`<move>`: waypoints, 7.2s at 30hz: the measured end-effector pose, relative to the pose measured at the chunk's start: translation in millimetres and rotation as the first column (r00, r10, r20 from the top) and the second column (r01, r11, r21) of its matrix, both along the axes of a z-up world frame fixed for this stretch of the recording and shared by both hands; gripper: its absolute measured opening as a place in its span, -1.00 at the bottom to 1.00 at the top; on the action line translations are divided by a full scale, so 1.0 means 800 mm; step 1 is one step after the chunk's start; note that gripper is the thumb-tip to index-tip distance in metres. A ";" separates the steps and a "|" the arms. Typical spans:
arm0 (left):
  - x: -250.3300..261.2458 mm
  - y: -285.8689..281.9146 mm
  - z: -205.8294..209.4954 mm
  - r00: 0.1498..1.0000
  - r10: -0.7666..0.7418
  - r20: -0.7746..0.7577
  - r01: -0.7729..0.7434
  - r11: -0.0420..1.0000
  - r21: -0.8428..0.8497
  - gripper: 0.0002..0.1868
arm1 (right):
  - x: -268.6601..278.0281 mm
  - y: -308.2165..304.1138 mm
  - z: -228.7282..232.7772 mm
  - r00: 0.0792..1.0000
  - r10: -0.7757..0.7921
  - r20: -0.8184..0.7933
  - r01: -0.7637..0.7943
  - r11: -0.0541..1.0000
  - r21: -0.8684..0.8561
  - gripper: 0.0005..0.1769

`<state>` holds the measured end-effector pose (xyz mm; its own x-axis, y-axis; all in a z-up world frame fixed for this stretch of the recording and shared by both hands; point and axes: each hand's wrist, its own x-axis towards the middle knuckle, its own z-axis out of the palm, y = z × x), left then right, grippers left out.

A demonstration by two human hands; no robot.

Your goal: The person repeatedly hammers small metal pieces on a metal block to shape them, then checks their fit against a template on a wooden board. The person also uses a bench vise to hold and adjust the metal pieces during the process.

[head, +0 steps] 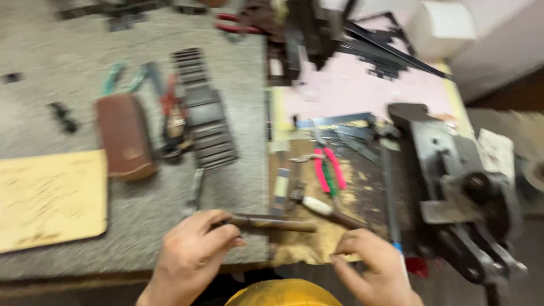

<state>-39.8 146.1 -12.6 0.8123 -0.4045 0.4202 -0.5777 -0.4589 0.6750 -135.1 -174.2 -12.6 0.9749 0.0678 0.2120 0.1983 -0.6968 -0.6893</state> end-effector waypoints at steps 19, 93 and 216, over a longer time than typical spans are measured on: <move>0.068 0.448 -0.117 0.945 0.199 -0.260 -0.195 0.980 0.040 -0.62 | 0.094 0.499 -0.049 0.855 0.420 -0.304 -0.433 0.901 0.028 -0.84; 0.143 0.473 -0.125 0.933 -0.037 -0.357 0.011 0.997 -0.073 -0.73 | 0.247 0.581 -0.122 0.952 0.260 -0.160 -0.249 0.965 0.087 -0.77; 0.138 0.055 -0.105 0.984 -0.166 -0.061 0.132 0.920 -0.370 -0.59 | -0.085 0.142 -0.039 0.652 -0.273 -0.707 0.324 0.944 -0.066 -0.48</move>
<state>70.3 189.8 -96.3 0.7955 -0.3574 0.4893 -0.5497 -0.0862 0.8309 -203.4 -60.7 -43.8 0.8031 -0.2422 -0.5444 -0.5689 -0.5832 -0.5799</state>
